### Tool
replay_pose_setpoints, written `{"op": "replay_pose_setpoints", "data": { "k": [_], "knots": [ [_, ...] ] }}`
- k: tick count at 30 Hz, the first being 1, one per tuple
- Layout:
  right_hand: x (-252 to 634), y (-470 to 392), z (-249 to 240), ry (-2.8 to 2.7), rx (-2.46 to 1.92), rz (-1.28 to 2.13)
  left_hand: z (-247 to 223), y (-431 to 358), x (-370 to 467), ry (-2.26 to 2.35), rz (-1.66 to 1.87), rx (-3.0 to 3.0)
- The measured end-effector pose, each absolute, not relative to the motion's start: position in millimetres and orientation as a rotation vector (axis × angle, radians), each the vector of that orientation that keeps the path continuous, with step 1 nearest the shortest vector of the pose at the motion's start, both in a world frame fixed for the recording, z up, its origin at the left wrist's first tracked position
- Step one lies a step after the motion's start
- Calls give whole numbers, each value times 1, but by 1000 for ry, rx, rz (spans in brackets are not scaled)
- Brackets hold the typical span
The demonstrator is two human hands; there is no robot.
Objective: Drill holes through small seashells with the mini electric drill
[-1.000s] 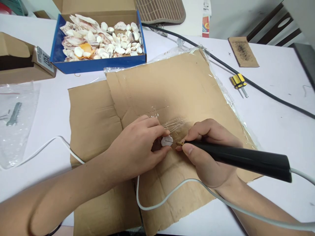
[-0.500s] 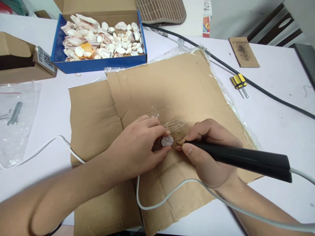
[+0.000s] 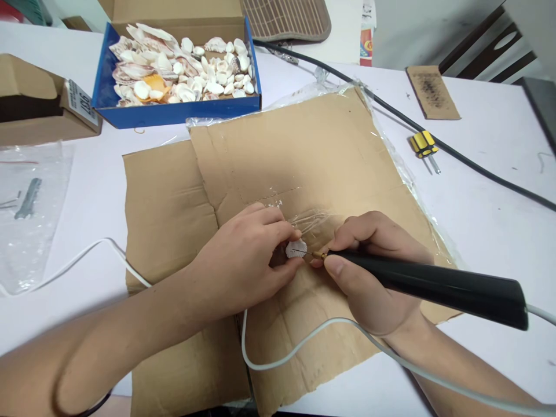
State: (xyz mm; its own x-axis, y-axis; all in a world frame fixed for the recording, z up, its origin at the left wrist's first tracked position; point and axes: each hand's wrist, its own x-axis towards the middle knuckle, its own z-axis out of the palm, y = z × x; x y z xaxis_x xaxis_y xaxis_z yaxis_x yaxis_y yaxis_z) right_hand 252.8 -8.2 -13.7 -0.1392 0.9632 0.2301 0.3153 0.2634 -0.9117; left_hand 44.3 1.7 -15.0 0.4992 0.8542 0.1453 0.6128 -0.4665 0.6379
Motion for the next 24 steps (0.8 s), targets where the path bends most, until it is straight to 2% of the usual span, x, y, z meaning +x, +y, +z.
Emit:
{"op": "replay_pose_setpoints", "data": {
  "k": [24],
  "knots": [
    [253, -8, -14, -1632, -1187, 920, -14, 1, 45, 1216, 617, 2248]
  ]
}}
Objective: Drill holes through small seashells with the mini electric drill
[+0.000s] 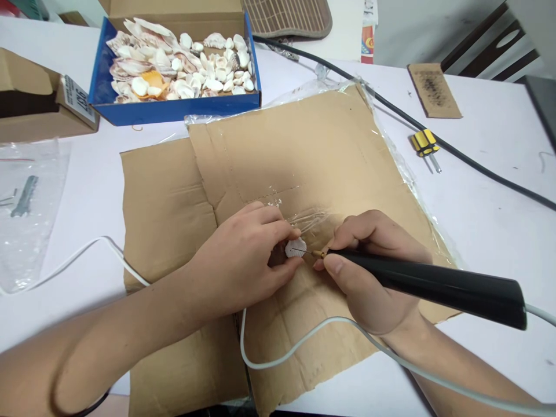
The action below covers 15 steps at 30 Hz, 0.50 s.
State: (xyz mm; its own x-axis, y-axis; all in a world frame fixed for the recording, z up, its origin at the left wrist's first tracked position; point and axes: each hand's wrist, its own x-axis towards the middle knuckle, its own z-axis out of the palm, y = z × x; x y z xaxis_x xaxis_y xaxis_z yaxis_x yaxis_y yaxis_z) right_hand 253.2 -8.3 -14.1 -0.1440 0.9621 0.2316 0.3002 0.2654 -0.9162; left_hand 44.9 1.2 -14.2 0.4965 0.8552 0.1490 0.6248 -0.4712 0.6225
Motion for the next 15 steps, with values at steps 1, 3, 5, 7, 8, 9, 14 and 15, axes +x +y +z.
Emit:
{"op": "replay_pose_setpoints", "data": {
  "k": [1, 3, 5, 7, 8, 9, 14, 15],
  "knots": [
    [253, -8, -14, -1629, -1186, 921, -14, 1, 45, 1213, 620, 2248],
    [253, -8, -14, -1626, -1190, 922, -14, 1, 45, 1203, 624, 2249],
    [253, -8, -14, -1622, -1199, 922, -14, 2, 45, 1197, 628, 2249],
    [252, -8, -13, -1620, -1202, 922, -14, 2, 46, 1202, 620, 2247],
    [252, -8, -12, -1620, -1206, 924, -14, 2, 46, 1205, 616, 2247],
    [252, -8, -12, -1621, -1209, 924, -14, 2, 46, 1208, 616, 2248],
    [251, -8, -13, -1625, -1235, 914, -14, 1, 45, 1214, 619, 2252],
    [251, -8, -13, -1624, -1236, 913, -15, 2, 45, 1214, 621, 2252]
  ]
}}
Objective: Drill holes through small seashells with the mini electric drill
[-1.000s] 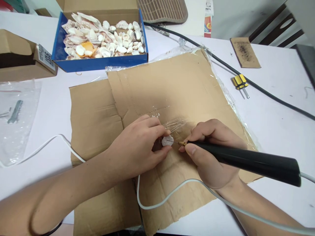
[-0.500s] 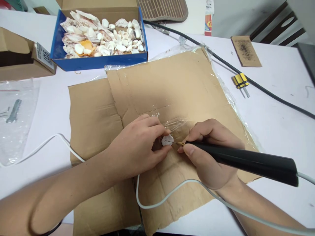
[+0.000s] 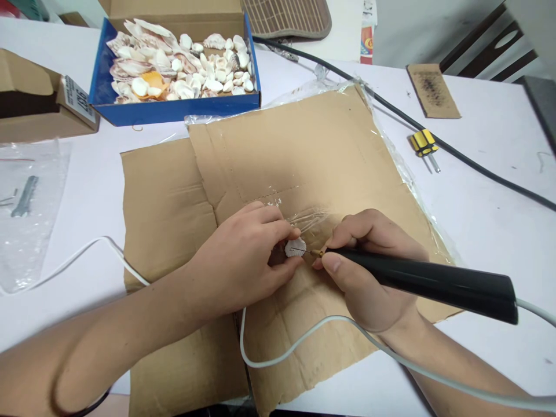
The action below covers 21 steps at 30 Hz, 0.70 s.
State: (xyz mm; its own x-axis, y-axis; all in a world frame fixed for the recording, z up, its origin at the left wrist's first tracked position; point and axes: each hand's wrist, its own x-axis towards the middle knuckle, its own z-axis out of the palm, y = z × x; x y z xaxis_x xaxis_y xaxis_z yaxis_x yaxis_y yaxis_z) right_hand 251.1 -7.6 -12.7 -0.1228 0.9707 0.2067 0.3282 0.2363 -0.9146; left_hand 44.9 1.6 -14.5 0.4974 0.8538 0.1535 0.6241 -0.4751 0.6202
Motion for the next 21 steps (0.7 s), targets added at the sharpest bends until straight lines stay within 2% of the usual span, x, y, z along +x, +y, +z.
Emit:
{"op": "replay_pose_setpoints", "data": {
  "k": [21],
  "knots": [
    [251, -8, -13, -1622, -1235, 909, -14, 2, 45, 1193, 630, 2244]
  ]
}}
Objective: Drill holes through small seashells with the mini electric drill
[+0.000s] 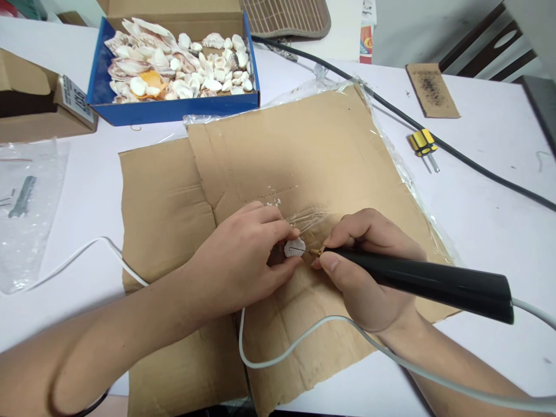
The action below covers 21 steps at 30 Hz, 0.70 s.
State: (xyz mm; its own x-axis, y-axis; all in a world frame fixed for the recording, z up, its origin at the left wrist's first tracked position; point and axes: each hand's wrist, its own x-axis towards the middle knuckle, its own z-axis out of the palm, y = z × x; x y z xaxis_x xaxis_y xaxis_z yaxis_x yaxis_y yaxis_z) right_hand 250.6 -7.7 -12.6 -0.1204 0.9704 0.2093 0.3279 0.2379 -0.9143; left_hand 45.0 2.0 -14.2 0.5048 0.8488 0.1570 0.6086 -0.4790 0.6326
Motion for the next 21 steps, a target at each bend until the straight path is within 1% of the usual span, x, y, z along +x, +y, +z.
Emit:
{"op": "replay_pose_setpoints", "data": {
  "k": [21],
  "knots": [
    [252, -9, -14, -1617, -1250, 924, -13, 3, 45, 1191, 630, 2239]
  ]
}}
